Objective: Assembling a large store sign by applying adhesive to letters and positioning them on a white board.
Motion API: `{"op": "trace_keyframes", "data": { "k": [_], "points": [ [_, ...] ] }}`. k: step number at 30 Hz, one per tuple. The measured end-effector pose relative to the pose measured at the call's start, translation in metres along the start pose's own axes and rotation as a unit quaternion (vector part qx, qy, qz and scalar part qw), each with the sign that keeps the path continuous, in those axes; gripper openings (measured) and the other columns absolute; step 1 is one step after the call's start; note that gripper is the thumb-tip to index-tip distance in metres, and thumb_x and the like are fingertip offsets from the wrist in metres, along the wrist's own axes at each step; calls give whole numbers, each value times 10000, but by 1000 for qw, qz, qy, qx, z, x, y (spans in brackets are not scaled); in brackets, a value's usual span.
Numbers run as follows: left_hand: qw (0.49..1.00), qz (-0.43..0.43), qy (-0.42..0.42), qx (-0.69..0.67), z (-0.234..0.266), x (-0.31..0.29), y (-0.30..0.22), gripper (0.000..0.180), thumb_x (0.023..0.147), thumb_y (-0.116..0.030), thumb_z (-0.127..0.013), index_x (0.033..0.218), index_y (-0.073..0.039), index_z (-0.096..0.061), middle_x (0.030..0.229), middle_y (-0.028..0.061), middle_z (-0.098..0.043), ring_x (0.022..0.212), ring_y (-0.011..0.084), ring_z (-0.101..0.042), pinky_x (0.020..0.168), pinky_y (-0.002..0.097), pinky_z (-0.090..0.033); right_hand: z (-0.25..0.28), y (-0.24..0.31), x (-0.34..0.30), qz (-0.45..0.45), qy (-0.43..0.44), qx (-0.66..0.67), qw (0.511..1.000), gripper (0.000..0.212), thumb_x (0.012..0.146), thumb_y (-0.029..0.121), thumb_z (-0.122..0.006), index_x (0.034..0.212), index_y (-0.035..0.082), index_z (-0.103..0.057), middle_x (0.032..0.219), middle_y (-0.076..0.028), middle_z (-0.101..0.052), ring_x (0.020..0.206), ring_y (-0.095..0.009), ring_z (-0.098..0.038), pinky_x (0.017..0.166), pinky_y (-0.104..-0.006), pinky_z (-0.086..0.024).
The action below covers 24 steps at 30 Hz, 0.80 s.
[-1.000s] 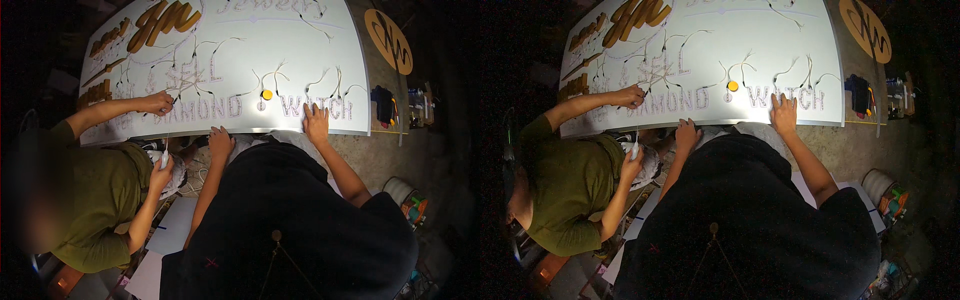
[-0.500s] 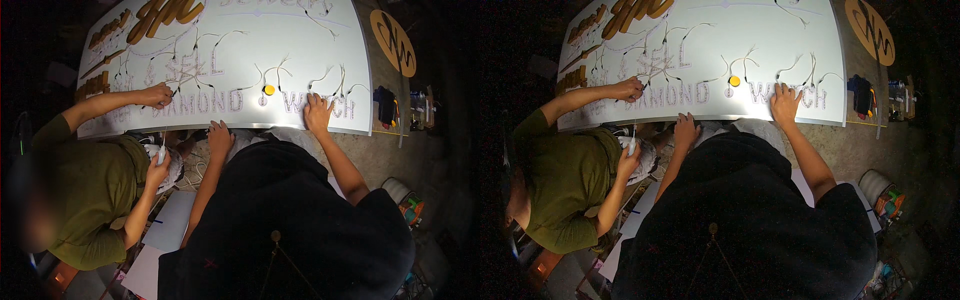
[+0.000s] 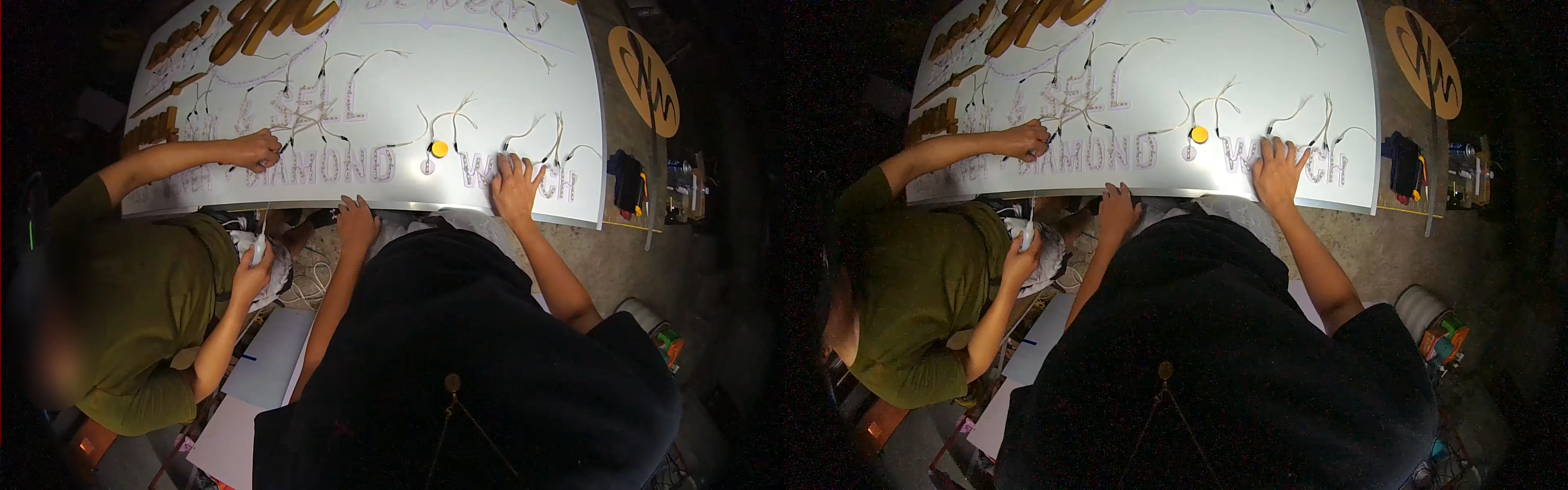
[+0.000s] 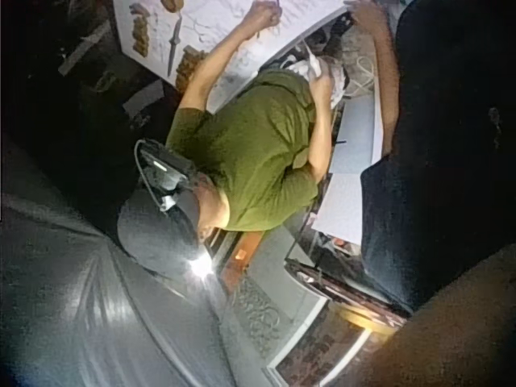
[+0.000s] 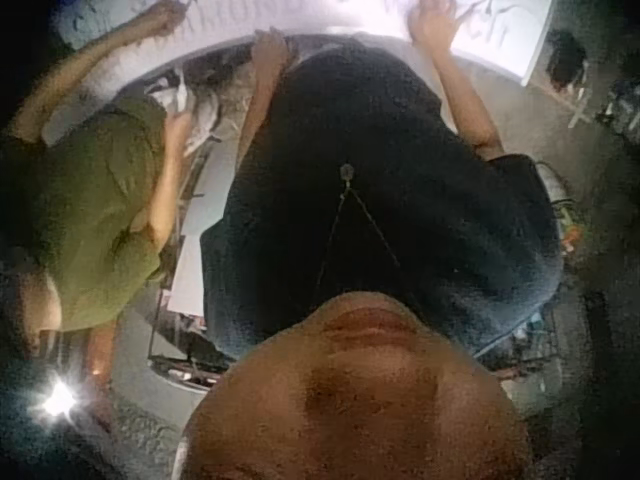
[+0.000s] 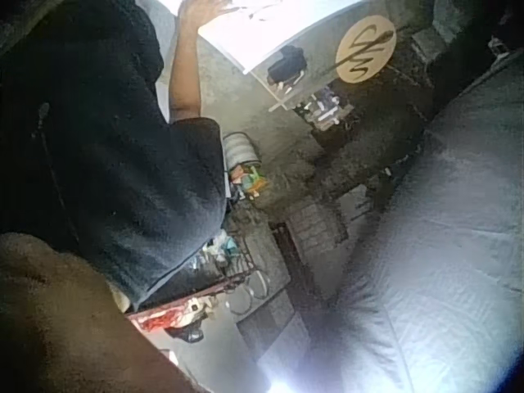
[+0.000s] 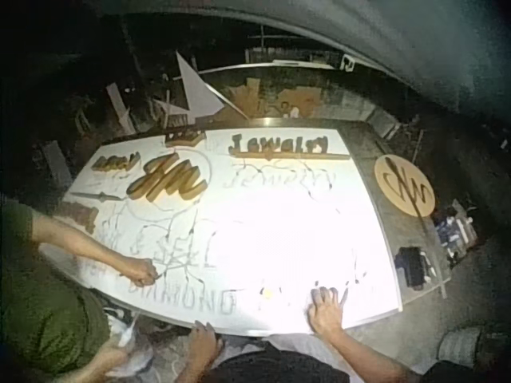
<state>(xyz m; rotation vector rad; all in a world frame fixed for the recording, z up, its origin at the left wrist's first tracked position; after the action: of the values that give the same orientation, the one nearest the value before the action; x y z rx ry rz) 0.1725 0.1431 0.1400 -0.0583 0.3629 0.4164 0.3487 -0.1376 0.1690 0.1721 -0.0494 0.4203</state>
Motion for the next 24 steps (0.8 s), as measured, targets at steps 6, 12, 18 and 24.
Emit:
{"op": "trace_keyframes", "data": {
  "k": [6, 12, 18, 24],
  "points": [
    [1000, -6, 26, -6, 2, 1, -2, 675, 765, -340, -671, 1263, 51, -437, 1245, 325, -410, 1099, 411, -491, 845, 430, -479, -13, 14, 4, 14, -8, 28, 999, 418, 791, 210, -499, 1162, 26, -554, 1203, -107, -527, 1192, -328, -395, 1057, -618, -112],
    [1000, -15, -7, -12, -1, -1, -2, 682, 727, -340, -697, 1240, 48, -470, 1286, 314, -387, 1101, 394, -486, 859, 425, -472, -21, 10, 7, 38, 28, 11, 999, 407, 792, 215, -510, 1148, 26, -569, 1181, -103, -549, 1157, -325, -426, 1055, -621, -128],
    [1000, 4, 9, -16, -1, -1, -3, 671, 738, -350, -689, 1237, 47, -478, 1287, 315, -386, 1103, 395, -486, 862, 426, -470, -21, 16, 9, 49, 27, 24, 998, 375, 791, 210, -515, 1094, -6, -562, 1127, -112, -544, 1138, -332, -432, 1046, -623, -138],
    [1000, 8, 26, -12, 2, 1, -4, 674, 773, -344, -668, 1259, 59, -433, 1265, 323, -390, 1131, 414, -466, 848, 425, -480, -17, 26, 10, 75, -7, 29, 997, 418, 792, 218, -516, 1144, -7, -545, 1166, -113, -524, 1157, -324, -415, 1050, -622, -128]
  ]
}}
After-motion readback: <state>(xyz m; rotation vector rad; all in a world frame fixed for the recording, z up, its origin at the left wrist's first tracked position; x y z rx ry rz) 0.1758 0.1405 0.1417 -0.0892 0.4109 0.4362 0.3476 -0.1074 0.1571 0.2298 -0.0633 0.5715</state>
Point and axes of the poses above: each hand's wrist, its own x-axis towards the middle knuckle, its own z-axis out of the back of the hand, y = z × x, the point moved 3 cm from there along x, towards the middle knuckle
